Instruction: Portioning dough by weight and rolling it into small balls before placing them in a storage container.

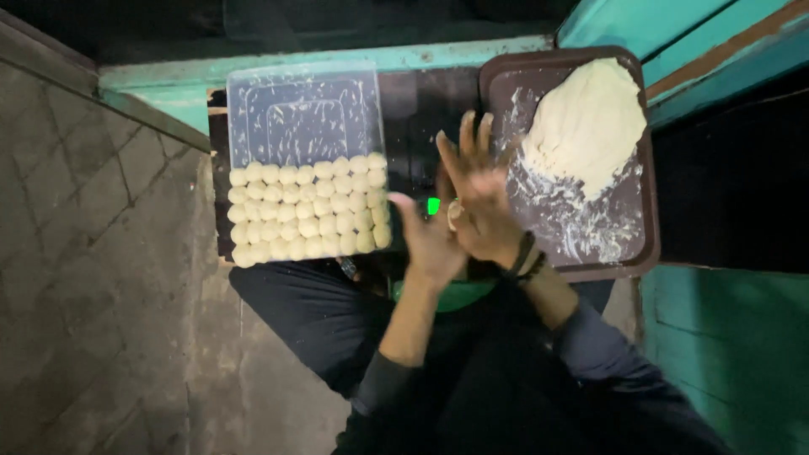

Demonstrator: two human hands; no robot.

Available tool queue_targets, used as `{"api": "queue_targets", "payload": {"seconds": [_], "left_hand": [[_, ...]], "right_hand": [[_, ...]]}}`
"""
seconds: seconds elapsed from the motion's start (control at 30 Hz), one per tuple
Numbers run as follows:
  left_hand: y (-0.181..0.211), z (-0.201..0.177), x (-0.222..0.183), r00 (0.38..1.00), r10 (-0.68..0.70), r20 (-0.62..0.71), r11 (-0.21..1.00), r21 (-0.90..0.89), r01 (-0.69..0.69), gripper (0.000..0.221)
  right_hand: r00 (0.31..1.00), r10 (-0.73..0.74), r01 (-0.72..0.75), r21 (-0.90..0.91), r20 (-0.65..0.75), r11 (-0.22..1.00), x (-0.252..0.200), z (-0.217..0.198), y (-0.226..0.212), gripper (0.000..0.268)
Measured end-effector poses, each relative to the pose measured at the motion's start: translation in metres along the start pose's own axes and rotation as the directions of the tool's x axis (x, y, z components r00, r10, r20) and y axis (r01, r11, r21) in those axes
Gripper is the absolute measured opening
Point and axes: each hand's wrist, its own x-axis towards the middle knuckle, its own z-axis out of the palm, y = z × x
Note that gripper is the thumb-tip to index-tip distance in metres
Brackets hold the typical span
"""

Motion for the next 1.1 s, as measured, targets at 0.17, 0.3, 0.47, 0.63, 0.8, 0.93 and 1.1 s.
{"api": "queue_targets", "payload": {"seconds": [0.17, 0.3, 0.47, 0.63, 0.8, 0.93, 1.1], "left_hand": [[0.027, -0.051, 0.029, 0.921, 0.159, 0.356, 0.987, -0.065, -0.145, 0.090], [0.013, -0.001, 0.003, 0.961, -0.076, -0.266, 0.993, 0.070, 0.098, 0.119], [-0.009, -0.026, 0.039, 0.716, 0.639, 0.280, 0.760, -0.085, -0.645, 0.091], [0.064, -0.061, 0.027, 0.934, 0.217, 0.284, 0.976, -0.059, -0.209, 0.114], [0.073, -0.055, 0.055, 0.874, 0.486, 0.014, 0.874, -0.030, -0.486, 0.101], [0.092, -0.058, 0.049, 0.823, 0.567, 0.022, 0.822, 0.044, -0.568, 0.093], [0.104, -0.056, 0.015, 0.789, 0.599, -0.139, 0.780, 0.325, -0.535, 0.093]], "right_hand": [[0.985, -0.167, 0.158, 0.145, 0.052, 0.977, 0.003, -0.010, -0.099, 0.102], [0.995, -0.026, 0.033, -0.069, 0.092, 0.997, -0.006, 0.000, -0.022, 0.077], [0.978, -0.084, 0.044, 0.203, 0.192, 0.978, -0.027, 0.009, -0.082, 0.093], [0.955, -0.084, -0.014, 0.323, 0.286, 0.946, -0.046, 0.014, -0.061, 0.076], [0.917, 0.398, -0.341, 0.504, -0.006, 0.794, -0.028, 0.008, -0.021, 0.042], [0.918, 0.396, -0.364, 0.355, -0.019, 0.861, -0.007, 0.026, 0.053, 0.038], [0.950, 0.309, -0.293, 0.207, -0.049, 0.933, 0.015, 0.030, 0.055, 0.040]]}}
